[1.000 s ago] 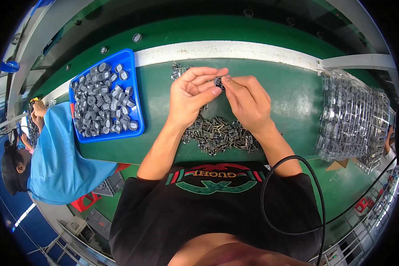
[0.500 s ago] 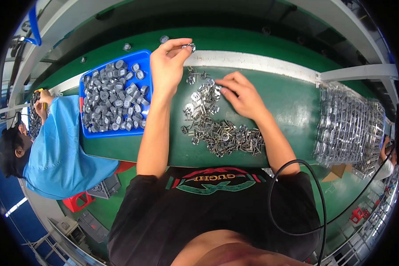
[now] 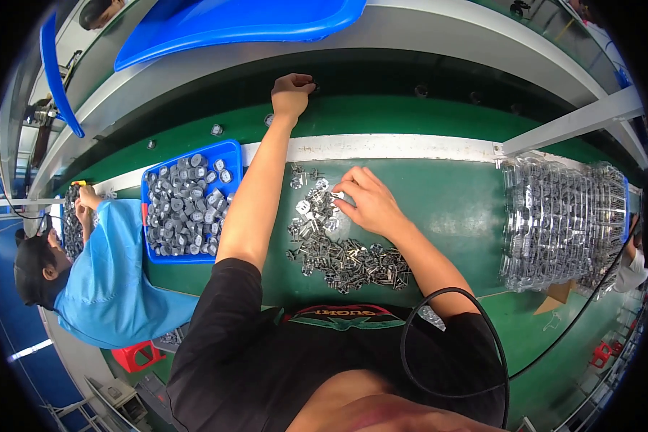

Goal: The person assembles an electronic connector by hand, inserting metal pins into a circular plastic plug housing component.

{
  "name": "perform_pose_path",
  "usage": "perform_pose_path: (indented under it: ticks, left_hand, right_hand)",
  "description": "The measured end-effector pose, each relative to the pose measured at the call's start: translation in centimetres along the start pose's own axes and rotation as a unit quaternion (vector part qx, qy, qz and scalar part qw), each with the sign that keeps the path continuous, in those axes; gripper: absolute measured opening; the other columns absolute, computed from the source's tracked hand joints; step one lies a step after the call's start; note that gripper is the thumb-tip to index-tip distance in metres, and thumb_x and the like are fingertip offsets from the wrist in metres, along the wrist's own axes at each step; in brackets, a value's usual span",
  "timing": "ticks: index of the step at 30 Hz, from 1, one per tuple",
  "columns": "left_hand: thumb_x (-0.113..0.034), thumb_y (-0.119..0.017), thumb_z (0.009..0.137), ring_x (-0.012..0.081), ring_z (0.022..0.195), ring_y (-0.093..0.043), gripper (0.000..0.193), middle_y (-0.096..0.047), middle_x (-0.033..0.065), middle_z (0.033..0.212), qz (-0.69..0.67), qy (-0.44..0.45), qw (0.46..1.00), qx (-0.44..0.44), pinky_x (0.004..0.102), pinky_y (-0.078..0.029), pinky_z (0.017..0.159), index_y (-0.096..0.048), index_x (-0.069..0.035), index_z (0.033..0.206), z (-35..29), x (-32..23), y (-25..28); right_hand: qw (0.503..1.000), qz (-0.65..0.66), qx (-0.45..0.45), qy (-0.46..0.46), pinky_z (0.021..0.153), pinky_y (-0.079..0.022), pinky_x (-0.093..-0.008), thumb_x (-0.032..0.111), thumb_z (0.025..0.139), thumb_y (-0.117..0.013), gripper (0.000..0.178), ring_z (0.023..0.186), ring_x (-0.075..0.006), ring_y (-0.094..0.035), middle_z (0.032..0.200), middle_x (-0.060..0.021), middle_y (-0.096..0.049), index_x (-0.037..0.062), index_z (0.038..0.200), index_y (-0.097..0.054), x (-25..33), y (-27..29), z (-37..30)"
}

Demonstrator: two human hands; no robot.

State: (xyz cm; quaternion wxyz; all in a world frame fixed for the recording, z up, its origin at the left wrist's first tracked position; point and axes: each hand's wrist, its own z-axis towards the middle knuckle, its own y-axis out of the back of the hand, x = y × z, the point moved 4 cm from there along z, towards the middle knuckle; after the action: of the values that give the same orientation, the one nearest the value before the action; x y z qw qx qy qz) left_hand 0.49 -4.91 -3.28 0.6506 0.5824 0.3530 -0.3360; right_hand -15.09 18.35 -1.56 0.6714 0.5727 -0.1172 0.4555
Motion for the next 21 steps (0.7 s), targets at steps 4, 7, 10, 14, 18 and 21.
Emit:
perform_pose_path:
  ticks: [4, 7, 10, 14, 18, 21]
  left_hand:
    - [-0.027, -0.074, 0.082, 0.0256, 0.088, -0.07, 0.027, -0.073, 0.0105, 0.093, 0.077, -0.068, 0.993, -0.064, 0.0355, -0.053, 0.08, -0.074, -0.007, 0.101, -1.2, -1.8, 3.3]
    - [-0.029, -0.072, 0.081, 0.0322, 0.096, -0.067, 0.034, -0.069, 0.0149, 0.101, 0.253, -0.096, 0.963, 0.01, 0.04, -0.052, 0.085, -0.071, -0.007, 0.107, -3.4, -1.5, 5.9]
    - [-0.02, -0.075, 0.077, 0.036, 0.097, -0.065, 0.036, -0.066, 0.0188, 0.105, 0.332, -0.099, 0.934, 0.088, 0.0432, -0.051, 0.088, -0.07, -0.004, 0.109, -5.3, -0.8, 6.1]
    - [-0.011, -0.075, 0.075, 0.0338, 0.092, -0.066, 0.036, -0.065, 0.0172, 0.104, 0.301, -0.139, 0.942, 0.052, 0.0414, -0.053, 0.085, -0.07, -0.004, 0.11, -7.4, -1.9, 6.2]
    - [-0.002, -0.074, 0.076, 0.0198, 0.081, -0.067, 0.035, -0.062, 0.013, 0.105, 0.039, -0.127, 0.989, 0.065, 0.0301, -0.057, 0.072, -0.071, -0.006, 0.11, -13.3, -5.8, 5.5]
    - [0.0, -0.075, 0.074, 0.0153, 0.079, -0.068, 0.037, -0.063, 0.0104, 0.104, -0.071, -0.109, 0.987, 0.095, 0.027, -0.056, 0.073, -0.071, -0.006, 0.11, -17.6, -5.4, 4.8]
  right_hand:
    - [0.999, 0.034, 0.002, -0.002, 0.077, -0.048, -0.0389, 0.012, 0.078, -0.072, 0.014, 0.086, -0.0265, -0.054, 0.091, -0.0054, -0.056, 0.0077, 0.088, -0.064, -0.3, 0.5, 0.1]
    - [0.998, 0.056, -0.014, 0.01, 0.073, -0.049, -0.0381, 0.009, 0.076, -0.071, 0.013, 0.081, -0.0264, -0.056, 0.087, -0.0053, -0.058, 0.0073, 0.085, -0.062, -1.0, 0.5, 0.1]
    - [0.996, 0.082, -0.029, 0.001, 0.067, -0.049, -0.0358, 0.006, 0.075, -0.073, 0.014, 0.074, -0.0243, -0.057, 0.085, -0.0052, -0.06, 0.0066, 0.084, -0.063, -0.9, 0.2, -0.2]
    - [0.991, 0.134, 0.009, -0.016, 0.062, -0.05, -0.0329, 0.006, 0.075, -0.076, 0.015, 0.07, -0.0217, -0.061, 0.085, -0.0058, -0.063, 0.0039, 0.086, -0.067, -0.5, 0.8, -0.2]
    - [0.989, 0.129, 0.069, -0.036, 0.065, -0.051, -0.0328, 0.006, 0.076, -0.076, 0.013, 0.075, -0.0232, -0.063, 0.084, -0.007, -0.064, 0.0027, 0.086, -0.069, -1.1, 1.4, -1.2]
    - [0.994, 0.093, 0.047, -0.024, 0.069, -0.051, -0.0313, 0.0, 0.076, -0.074, 0.014, 0.078, -0.0224, -0.064, 0.086, -0.0077, -0.064, 0.0029, 0.089, -0.071, -0.1, 3.1, -1.4]
